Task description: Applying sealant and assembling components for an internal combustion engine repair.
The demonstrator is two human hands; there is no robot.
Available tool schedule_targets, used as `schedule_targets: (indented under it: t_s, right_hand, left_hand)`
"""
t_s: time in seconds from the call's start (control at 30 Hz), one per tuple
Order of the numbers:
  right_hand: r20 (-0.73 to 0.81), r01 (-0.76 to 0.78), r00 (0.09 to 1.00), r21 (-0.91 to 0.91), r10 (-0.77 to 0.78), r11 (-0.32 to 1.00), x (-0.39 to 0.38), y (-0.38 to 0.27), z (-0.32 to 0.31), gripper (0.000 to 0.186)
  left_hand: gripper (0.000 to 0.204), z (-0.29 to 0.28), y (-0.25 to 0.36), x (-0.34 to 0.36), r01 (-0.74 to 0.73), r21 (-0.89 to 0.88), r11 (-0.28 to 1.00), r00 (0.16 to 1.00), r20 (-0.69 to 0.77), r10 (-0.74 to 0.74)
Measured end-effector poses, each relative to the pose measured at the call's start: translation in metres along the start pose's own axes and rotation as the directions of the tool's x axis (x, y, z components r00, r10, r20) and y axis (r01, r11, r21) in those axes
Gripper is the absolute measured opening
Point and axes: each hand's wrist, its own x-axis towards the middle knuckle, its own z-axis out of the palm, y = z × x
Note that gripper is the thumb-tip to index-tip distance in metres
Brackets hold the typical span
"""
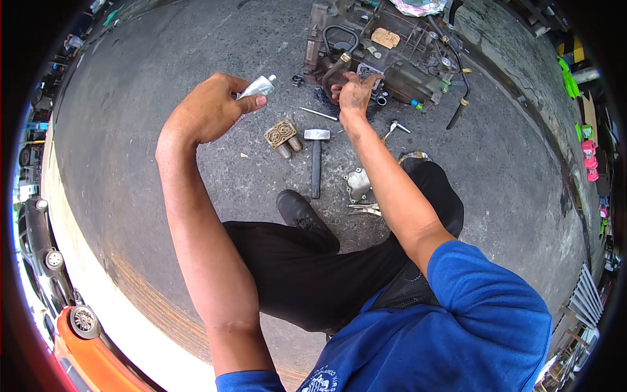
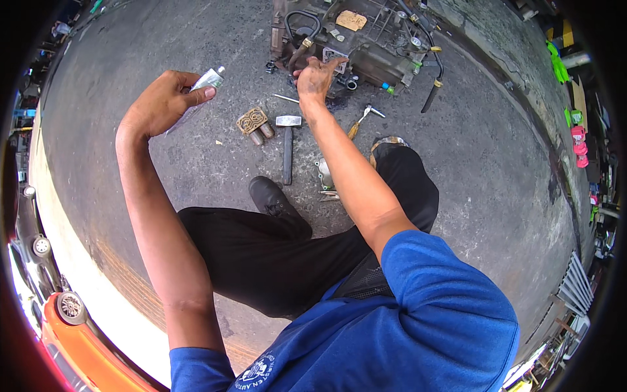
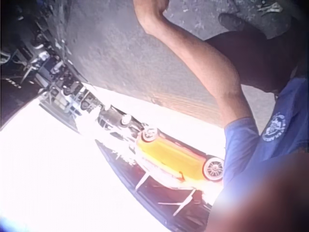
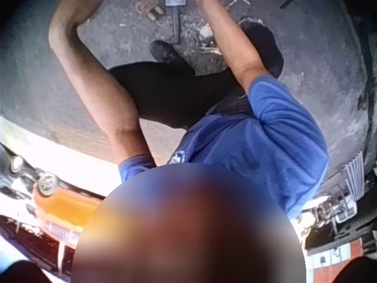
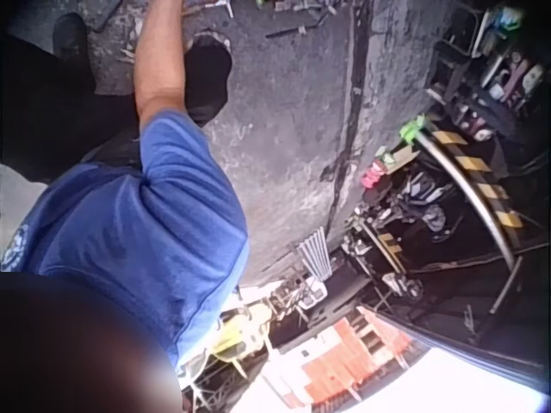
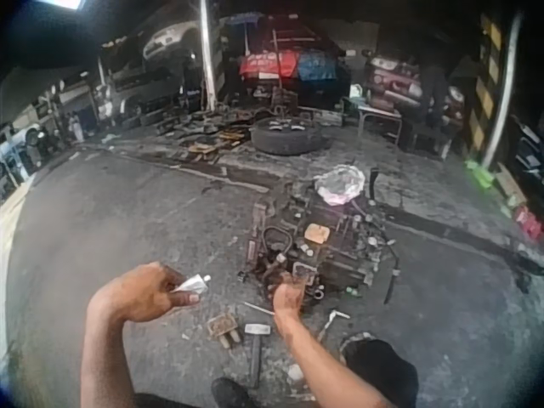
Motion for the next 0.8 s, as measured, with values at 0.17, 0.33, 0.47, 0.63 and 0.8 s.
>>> schedule_targets:
  t_s: [0.17, 0.33, 0.47, 0.63, 0.8]
  right_hand:
    - [0.025, 0.048, 0.999, -0.019, -0.048, 0.999, -0.003, 0.002, 0.001, 0.096]
    - [-0.016, 0.099, 0.995, -0.07, -0.1, 0.993, -0.006, 0.006, 0.003, 0.095]
    - [-0.035, 0.144, 0.988, -0.128, -0.15, 0.981, 0.008, 0.02, 0.01, 0.092]
    - [-0.062, 0.346, 0.91, -0.428, -0.409, 0.835, 0.031, 0.046, 0.018, 0.09]
    - [-0.052, 0.321, 0.919, -0.476, -0.39, 0.819, 0.02, 0.045, 0.015, 0.089]
  left_hand:
    - [0.052, 0.002, 0.0, 0.002, 0.013, 0.005, 1.0, 1.0, -0.004, -0.013]
    - [0.052, 0.003, 0.001, 0.003, 0.004, 0.012, 1.0, 1.0, -0.008, -0.003]
    - [0.053, 0.002, 0.003, 0.001, 0.018, 0.012, 1.0, 1.0, 0.001, -0.018]
    - [0.058, 0.001, 0.002, 0.003, 0.027, 0.009, 1.0, 1.0, 0.007, -0.027]
    - [0.059, 0.001, -0.003, 0.005, -0.006, 0.015, 1.0, 1.0, -0.002, 0.006]
